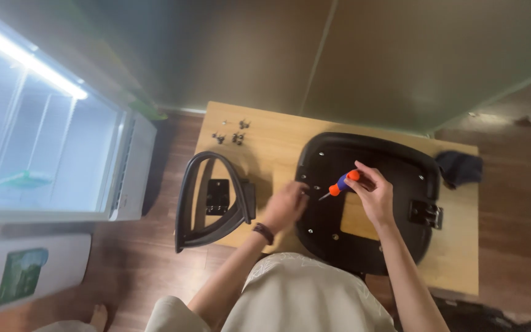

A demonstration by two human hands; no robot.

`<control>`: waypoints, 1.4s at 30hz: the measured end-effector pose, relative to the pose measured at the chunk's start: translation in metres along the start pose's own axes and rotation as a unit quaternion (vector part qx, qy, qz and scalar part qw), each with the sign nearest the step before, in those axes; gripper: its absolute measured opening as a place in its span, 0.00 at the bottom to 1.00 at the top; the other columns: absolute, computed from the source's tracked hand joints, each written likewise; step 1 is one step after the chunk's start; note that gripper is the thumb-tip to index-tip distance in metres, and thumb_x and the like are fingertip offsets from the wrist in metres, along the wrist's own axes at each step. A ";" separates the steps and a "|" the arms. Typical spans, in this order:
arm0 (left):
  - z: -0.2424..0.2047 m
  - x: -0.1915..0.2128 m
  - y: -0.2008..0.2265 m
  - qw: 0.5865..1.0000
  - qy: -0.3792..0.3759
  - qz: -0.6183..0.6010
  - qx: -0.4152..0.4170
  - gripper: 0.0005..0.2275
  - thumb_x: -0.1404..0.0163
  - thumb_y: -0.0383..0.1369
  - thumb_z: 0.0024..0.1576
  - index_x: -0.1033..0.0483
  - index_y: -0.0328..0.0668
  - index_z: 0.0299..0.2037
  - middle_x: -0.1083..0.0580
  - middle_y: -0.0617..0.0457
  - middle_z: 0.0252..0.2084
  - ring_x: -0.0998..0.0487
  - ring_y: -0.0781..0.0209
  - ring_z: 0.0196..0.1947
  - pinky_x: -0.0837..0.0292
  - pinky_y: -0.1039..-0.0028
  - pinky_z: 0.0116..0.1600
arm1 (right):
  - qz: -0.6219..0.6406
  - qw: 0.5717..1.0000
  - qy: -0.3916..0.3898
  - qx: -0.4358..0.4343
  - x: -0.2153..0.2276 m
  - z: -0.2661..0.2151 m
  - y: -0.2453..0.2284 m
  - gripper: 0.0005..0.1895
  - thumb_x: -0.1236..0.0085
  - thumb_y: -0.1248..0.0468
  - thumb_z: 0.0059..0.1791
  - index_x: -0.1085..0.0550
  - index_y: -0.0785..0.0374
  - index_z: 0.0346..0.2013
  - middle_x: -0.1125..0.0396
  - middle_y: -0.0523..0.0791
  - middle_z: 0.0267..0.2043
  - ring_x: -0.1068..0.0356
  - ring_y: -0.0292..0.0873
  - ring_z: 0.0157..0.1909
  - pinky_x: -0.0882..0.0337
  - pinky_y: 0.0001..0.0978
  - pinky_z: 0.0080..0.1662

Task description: The person uses a screwdriver to attach metal brackets to the underside of a black chair seat. They pick up screws from the table, align the brackets, and tighten the screws to secure them in place.

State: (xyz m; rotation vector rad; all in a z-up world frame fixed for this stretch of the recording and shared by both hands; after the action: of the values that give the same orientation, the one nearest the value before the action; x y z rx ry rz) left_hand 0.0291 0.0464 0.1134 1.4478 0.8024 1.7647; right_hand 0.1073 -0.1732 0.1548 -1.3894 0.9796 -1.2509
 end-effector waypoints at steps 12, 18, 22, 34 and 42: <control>-0.041 -0.259 0.064 0.929 -0.235 0.167 -0.233 0.28 0.46 0.44 0.57 0.34 0.49 0.69 0.43 0.32 0.70 0.47 0.35 0.71 0.46 0.44 0.68 | -0.333 0.923 0.143 0.131 0.146 -0.057 -0.030 0.16 0.32 0.62 0.50 0.28 0.67 0.46 0.31 0.49 0.47 0.28 0.47 0.42 0.28 0.40 0.42; -0.052 -0.269 0.051 0.880 -0.355 0.283 -0.141 0.35 0.43 0.51 0.54 0.41 0.49 0.70 0.55 0.32 0.77 0.63 0.32 0.76 0.60 0.38 0.73 | -0.175 0.962 0.172 -0.116 0.225 -0.061 0.019 0.19 0.42 0.58 0.53 0.37 0.64 0.51 0.28 0.46 0.42 0.24 0.38 0.34 0.25 0.36 0.32; -0.057 -0.289 0.041 0.891 -0.317 0.288 -0.147 0.38 0.42 0.47 0.52 0.41 0.47 0.72 0.54 0.34 0.77 0.61 0.33 0.76 0.58 0.39 0.72 | -0.132 0.980 0.143 -0.035 0.250 -0.061 0.013 0.19 0.43 0.60 0.54 0.38 0.66 0.52 0.28 0.46 0.46 0.26 0.39 0.36 0.25 0.33 0.32; -0.049 -0.331 0.069 0.848 -0.386 0.352 -0.089 0.50 0.33 0.52 0.42 0.52 0.68 0.76 0.68 0.41 0.79 0.70 0.25 0.76 0.61 0.20 0.66 | -0.236 0.970 0.023 0.047 0.249 -0.043 0.008 0.10 0.45 0.62 0.58 0.31 0.64 0.50 0.30 0.49 0.38 0.29 0.43 0.38 0.29 0.35 0.40; -0.047 -0.331 0.068 0.858 -0.360 0.357 -0.087 0.52 0.31 0.52 0.38 0.50 0.70 0.75 0.67 0.44 0.80 0.70 0.28 0.77 0.59 0.21 0.67 | -0.195 0.980 0.035 0.012 0.252 -0.049 0.021 0.08 0.44 0.65 0.57 0.31 0.65 0.48 0.32 0.48 0.34 0.33 0.40 0.31 0.32 0.35 0.36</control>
State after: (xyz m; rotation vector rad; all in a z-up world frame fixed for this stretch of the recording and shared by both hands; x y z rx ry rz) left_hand 0.0143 -0.2673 -0.0199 2.2282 -0.3335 1.4849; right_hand 0.0960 -0.4293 0.1821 -1.5770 0.7558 -1.6031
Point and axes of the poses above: each hand's wrist, its own z-axis towards the middle knuckle, its own x-axis out of the back of the hand, y = z × x, the point moved 9 cm from there along z, towards the middle knuckle
